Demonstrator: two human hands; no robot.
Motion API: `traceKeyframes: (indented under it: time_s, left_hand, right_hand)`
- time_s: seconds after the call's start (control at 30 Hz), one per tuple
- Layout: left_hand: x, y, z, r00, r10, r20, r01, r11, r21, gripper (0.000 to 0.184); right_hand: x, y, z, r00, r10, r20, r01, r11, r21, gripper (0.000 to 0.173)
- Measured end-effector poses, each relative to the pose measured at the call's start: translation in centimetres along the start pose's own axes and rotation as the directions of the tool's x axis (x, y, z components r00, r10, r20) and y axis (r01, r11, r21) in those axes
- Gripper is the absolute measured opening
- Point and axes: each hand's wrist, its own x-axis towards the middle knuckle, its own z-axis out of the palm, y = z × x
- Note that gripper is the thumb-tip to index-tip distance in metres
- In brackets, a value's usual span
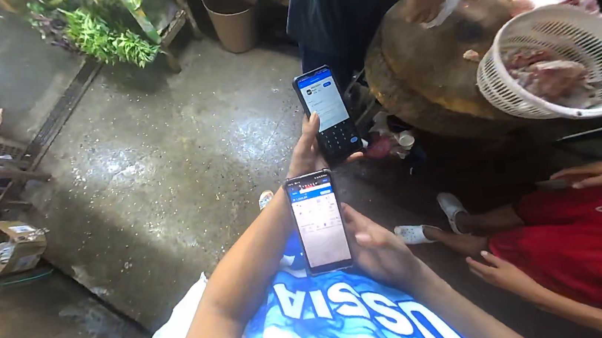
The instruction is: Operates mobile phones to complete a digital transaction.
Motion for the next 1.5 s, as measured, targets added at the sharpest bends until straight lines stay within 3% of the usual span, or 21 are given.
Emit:
traceKeyframes:
  time_s: [0.17,0.3,0.47,1.0,1.13,1.3,1.5]
  left_hand:
    - [-0.5,-1.2,-1.9,0.996,-0.018,-0.082,0.019,1.000,0.016,0.073]
    - [-0.5,-1.2,-2.1,0.989,-0.037,-0.143,0.039,0.999,0.010,0.061]
    - [-0.7,-1.0,-2.0,0.992,-0.016,-0.123,0.022,0.999,0.048,0.059]
    - [-1.2,-1.1,-3.5,0.991,0.016,-0.133,-0.016,1.000,0.005,0.085]
    - [-1.6,-0.5,-3.7,0.989,0.022,-0.148,-0.024,1.000,-0.009,0.078]
    - [-2.4,0.1,-4.1,0.985,0.027,-0.168,-0.033,0.999,-0.034,0.065]
    - [-3.3,0.6,-5.5,0.991,0.074,-0.112,-0.083,0.993,-0.085,0.065]
  right_hand:
    - [2.8,-0.3,1.9,0.954,0.017,-0.299,-0.131,0.922,-0.364,0.061]
    - [3.9,0.0,2.8,0.891,0.029,-0.454,-0.245,0.872,-0.424,0.048]
    - [4.5,0.8,2.2,0.858,0.010,-0.514,-0.279,0.849,-0.449,0.044]
    - [5.5,2.3,3.3,0.790,-0.034,-0.612,-0.345,0.800,-0.491,0.043]
    - [5.2,2.4,3.3,0.841,0.013,-0.541,-0.309,0.832,-0.461,0.051]
    - [4.3,2.4,1.9,0.961,0.105,-0.256,-0.195,0.913,-0.358,0.060]
    - [3.6,2.8,0.9,0.990,0.085,-0.113,-0.113,0.957,-0.266,0.062]
